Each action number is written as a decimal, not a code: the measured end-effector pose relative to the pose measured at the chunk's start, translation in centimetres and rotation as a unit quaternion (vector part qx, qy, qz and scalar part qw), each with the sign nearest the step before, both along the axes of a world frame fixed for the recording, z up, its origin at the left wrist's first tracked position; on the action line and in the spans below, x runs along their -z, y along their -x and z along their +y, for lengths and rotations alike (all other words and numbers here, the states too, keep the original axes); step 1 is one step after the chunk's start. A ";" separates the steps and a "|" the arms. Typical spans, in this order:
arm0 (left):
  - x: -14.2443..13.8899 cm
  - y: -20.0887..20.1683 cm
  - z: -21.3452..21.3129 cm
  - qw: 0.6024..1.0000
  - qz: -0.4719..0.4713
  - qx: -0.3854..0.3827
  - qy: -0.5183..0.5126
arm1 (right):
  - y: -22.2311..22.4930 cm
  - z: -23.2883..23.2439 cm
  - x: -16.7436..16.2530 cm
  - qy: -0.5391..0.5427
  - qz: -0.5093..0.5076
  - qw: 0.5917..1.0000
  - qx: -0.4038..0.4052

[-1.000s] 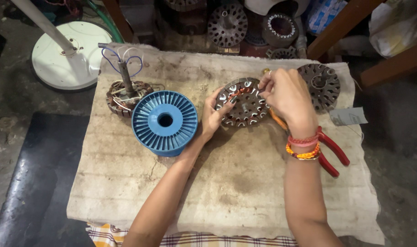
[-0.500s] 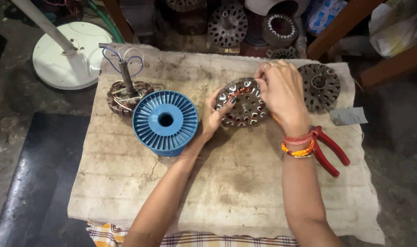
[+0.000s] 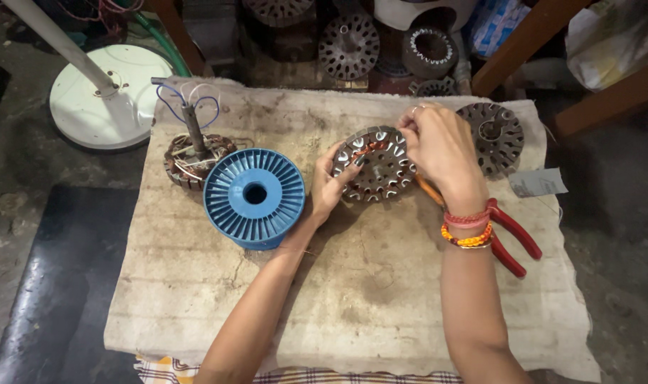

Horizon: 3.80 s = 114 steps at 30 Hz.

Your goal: The person hand-winds enameled copper wire around the slots of a fan motor stator held on the bench, guiding the wire loop by loop and pressing each turn into place. They occasionally use pliers and reposition the blue wire spool while continuing to wind the coil.

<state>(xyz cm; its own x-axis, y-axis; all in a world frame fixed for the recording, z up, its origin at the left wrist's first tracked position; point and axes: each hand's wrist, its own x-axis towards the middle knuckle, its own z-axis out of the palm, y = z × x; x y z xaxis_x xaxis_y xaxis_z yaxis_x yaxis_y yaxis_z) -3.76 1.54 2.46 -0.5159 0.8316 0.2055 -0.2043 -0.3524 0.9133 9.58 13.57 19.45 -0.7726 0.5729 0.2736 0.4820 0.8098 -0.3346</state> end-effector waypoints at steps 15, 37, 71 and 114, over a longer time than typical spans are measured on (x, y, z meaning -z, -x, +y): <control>0.4 0.1 0.4 0.999 0.025 -0.017 0.014 | 0.5 -0.5 -0.4 -0.005 0.052 0.997 -0.048; -0.1 -0.2 0.3 1.000 0.009 -0.014 0.012 | 1.4 2.9 4.0 -0.160 0.115 0.980 0.020; 0.5 0.1 0.4 1.000 0.023 -0.016 -0.005 | -2.8 4.6 1.1 0.466 0.057 0.872 -0.138; 0.2 0.0 0.2 0.998 0.034 -0.025 0.036 | -0.1 0.4 -0.4 0.069 -0.031 0.997 0.006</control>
